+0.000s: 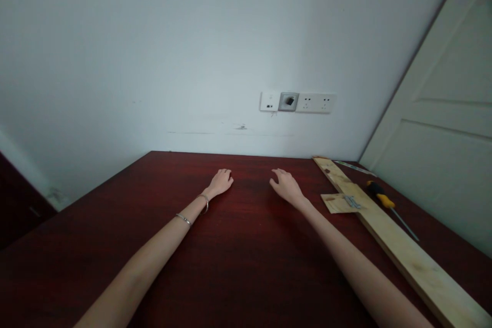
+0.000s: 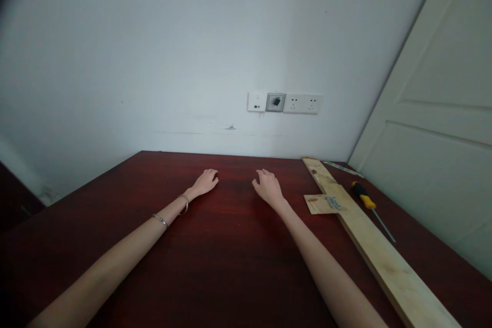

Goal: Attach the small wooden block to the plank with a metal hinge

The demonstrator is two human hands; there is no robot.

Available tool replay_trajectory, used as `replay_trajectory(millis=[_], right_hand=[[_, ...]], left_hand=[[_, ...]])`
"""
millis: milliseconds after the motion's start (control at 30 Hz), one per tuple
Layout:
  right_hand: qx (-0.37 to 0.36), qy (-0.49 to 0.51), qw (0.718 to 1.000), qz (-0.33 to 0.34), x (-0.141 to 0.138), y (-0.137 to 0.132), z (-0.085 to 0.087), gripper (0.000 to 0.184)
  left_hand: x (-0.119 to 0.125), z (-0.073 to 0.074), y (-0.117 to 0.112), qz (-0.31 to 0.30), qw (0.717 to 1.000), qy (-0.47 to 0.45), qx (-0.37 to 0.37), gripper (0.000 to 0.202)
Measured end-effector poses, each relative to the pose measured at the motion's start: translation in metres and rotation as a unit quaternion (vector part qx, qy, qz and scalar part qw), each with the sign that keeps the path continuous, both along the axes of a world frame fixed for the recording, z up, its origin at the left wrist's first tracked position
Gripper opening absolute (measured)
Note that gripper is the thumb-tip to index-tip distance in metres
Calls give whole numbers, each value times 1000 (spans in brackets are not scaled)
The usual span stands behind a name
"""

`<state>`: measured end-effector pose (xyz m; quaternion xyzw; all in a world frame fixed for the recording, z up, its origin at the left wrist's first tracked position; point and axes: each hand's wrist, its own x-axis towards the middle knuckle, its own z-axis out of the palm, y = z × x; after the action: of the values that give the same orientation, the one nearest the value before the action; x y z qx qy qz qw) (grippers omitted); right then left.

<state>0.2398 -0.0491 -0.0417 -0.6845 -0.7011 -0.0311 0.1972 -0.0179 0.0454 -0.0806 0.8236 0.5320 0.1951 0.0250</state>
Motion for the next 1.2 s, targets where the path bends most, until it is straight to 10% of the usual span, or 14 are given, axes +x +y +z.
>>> replay_trajectory(millis=[233, 467, 800, 1200], right_hand=[[26, -31, 998, -42, 108, -69, 49, 52], [4, -65, 977, -203, 211, -161, 3, 73], [-44, -60, 965, -252, 207, -221, -29, 81], [-71, -89, 959, -258, 200, -222, -23, 56]], left_hand=[[42, 51, 30, 9, 995, -90, -42, 33], [171, 86, 42, -125, 980, -105, -115, 24], [339, 65, -6, -288, 936, -106, -174, 20], [386, 41, -33, -267, 937, -117, -191, 20]])
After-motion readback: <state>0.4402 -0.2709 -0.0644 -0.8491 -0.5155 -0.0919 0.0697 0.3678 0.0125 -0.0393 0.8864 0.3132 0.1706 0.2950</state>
